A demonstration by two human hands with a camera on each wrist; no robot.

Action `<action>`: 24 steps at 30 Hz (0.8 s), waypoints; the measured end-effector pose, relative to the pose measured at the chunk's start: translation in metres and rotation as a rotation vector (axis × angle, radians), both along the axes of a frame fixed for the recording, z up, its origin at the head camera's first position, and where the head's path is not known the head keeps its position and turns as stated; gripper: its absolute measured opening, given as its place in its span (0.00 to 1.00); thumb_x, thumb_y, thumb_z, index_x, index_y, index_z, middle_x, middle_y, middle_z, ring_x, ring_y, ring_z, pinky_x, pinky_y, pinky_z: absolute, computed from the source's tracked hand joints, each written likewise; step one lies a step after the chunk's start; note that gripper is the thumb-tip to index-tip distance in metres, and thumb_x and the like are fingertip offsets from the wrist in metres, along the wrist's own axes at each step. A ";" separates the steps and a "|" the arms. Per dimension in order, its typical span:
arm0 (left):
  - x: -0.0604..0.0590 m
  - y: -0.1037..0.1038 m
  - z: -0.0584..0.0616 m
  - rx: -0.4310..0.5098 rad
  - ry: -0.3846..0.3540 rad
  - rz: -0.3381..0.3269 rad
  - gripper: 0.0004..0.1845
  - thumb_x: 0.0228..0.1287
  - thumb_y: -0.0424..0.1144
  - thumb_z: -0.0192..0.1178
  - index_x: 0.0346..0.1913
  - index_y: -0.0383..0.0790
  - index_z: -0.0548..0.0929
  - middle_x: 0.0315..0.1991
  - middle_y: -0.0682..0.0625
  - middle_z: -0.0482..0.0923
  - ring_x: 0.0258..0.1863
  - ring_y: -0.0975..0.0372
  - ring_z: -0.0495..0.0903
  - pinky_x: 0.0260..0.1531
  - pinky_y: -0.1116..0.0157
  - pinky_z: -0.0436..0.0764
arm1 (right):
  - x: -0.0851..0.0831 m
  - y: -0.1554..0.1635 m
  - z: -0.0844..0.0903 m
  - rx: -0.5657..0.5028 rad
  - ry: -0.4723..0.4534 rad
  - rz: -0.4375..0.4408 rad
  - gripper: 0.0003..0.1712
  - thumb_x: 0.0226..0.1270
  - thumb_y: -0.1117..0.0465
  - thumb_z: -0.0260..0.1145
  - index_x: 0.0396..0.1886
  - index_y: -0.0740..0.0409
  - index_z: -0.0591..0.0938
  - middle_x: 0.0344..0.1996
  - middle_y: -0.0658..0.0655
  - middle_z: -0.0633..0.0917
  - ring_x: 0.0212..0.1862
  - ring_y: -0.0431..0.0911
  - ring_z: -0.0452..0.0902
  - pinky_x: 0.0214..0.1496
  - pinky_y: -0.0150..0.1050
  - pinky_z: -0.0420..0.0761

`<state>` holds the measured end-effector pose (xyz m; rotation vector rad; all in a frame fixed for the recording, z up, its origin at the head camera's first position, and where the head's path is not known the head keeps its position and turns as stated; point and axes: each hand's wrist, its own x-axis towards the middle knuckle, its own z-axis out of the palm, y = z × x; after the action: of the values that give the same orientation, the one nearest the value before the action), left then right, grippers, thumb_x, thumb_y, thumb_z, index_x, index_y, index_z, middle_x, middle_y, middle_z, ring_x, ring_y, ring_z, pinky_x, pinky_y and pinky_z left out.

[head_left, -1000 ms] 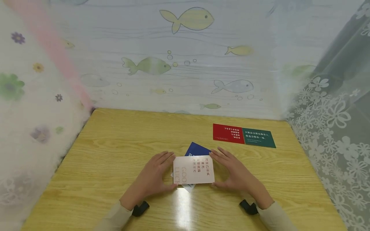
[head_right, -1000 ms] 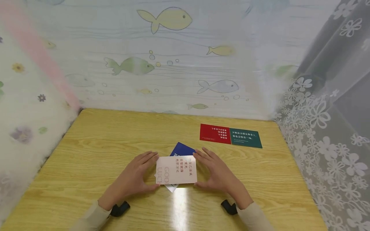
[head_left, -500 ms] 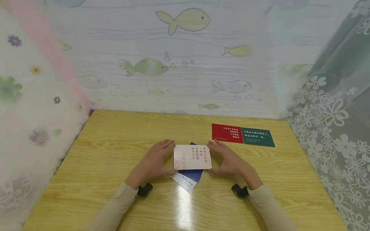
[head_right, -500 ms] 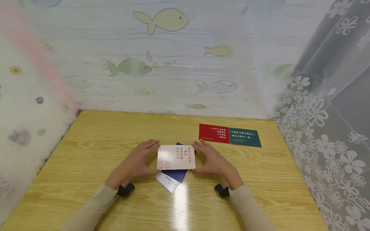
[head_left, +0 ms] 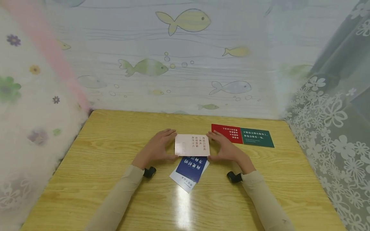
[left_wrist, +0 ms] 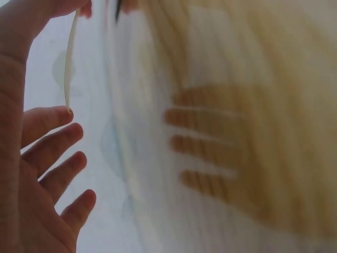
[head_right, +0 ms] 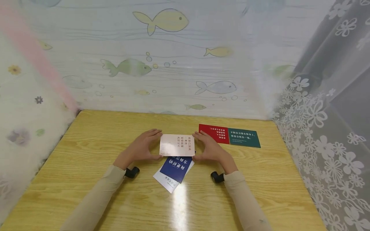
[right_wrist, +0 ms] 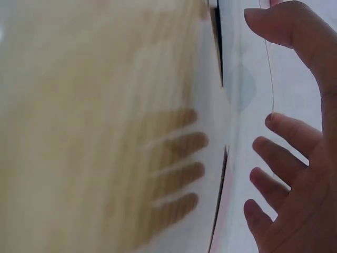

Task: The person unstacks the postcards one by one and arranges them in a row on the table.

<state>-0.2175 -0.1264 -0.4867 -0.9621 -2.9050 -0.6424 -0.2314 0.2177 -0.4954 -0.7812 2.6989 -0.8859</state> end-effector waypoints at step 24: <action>-0.068 0.015 -0.015 -0.004 -0.149 0.046 0.52 0.55 0.56 0.75 0.78 0.41 0.63 0.80 0.46 0.56 0.81 0.50 0.49 0.81 0.52 0.48 | -0.060 0.006 0.000 0.099 -0.046 -0.024 0.55 0.55 0.54 0.81 0.80 0.55 0.63 0.80 0.60 0.58 0.82 0.63 0.40 0.79 0.65 0.53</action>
<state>-0.2852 -0.1118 -0.5016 -0.8811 -3.0479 -0.7357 -0.2916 0.2242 -0.4952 -0.7013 2.6940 -0.7594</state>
